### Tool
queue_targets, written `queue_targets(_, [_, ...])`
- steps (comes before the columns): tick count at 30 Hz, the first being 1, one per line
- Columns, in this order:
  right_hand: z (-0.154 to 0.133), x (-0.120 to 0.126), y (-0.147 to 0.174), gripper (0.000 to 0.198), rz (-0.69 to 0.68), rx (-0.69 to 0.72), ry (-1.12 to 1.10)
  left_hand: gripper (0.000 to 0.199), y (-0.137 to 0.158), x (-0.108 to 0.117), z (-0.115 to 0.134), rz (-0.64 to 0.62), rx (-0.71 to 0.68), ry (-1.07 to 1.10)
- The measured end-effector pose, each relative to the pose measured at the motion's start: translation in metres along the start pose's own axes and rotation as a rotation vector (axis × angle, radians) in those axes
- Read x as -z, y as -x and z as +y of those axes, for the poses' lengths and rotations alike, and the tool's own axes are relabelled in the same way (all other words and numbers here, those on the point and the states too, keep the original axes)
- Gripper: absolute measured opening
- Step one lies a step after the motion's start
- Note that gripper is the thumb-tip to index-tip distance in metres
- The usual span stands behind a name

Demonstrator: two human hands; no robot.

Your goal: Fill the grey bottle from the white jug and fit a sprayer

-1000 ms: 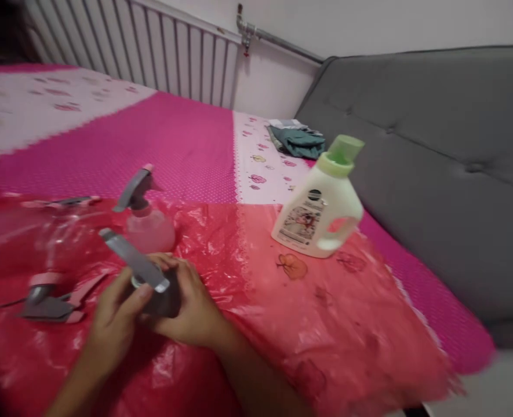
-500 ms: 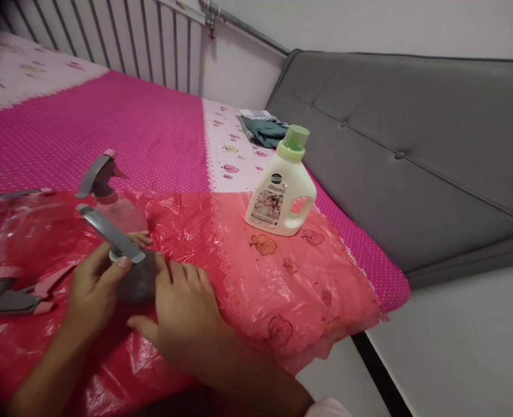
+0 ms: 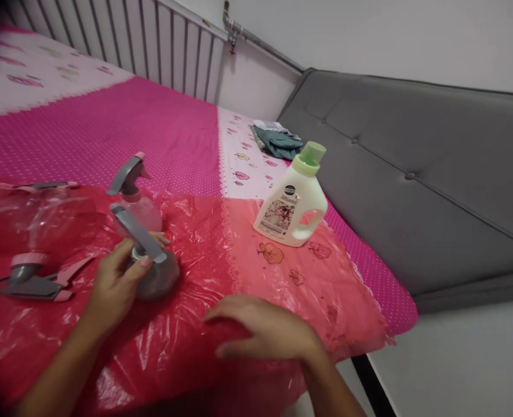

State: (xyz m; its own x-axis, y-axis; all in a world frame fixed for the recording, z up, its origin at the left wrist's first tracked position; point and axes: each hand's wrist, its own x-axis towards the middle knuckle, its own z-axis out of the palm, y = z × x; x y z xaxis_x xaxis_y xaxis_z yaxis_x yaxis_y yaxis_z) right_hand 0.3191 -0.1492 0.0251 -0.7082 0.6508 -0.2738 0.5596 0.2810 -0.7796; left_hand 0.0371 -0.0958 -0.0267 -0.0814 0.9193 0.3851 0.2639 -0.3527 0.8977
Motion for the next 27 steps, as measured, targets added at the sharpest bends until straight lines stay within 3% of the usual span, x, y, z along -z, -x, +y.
queue_targets(4, [0.059,0.024,0.016,0.057,0.154,-0.083,-0.183,0.029,0.0,-0.001,0.005,0.013,0.007,-0.015])
queue_targets(8, [0.112,0.027,0.031,0.067,0.244,-0.147,-0.361,0.03,0.0,-0.001,0.007,0.008,0.002,-0.022])
queue_targets(15, [0.125,0.04,0.063,0.072,0.365,-0.226,-0.345,0.032,0.001,-0.001,0.006,0.006,0.005,-0.034])
queue_targets(20, [0.141,0.065,0.083,0.052,0.817,-0.461,0.025,0.033,-0.001,0.0,0.002,0.013,0.023,-0.032])
queue_targets(24, [0.169,0.066,0.117,0.054,1.201,-0.817,0.271,0.035,-0.004,0.001,-0.001,0.018,0.026,-0.026])
queue_targets(27, [0.183,0.059,0.155,0.055,1.307,-1.058,0.283,0.036,-0.005,0.002,-0.002,0.015,0.026,-0.024])
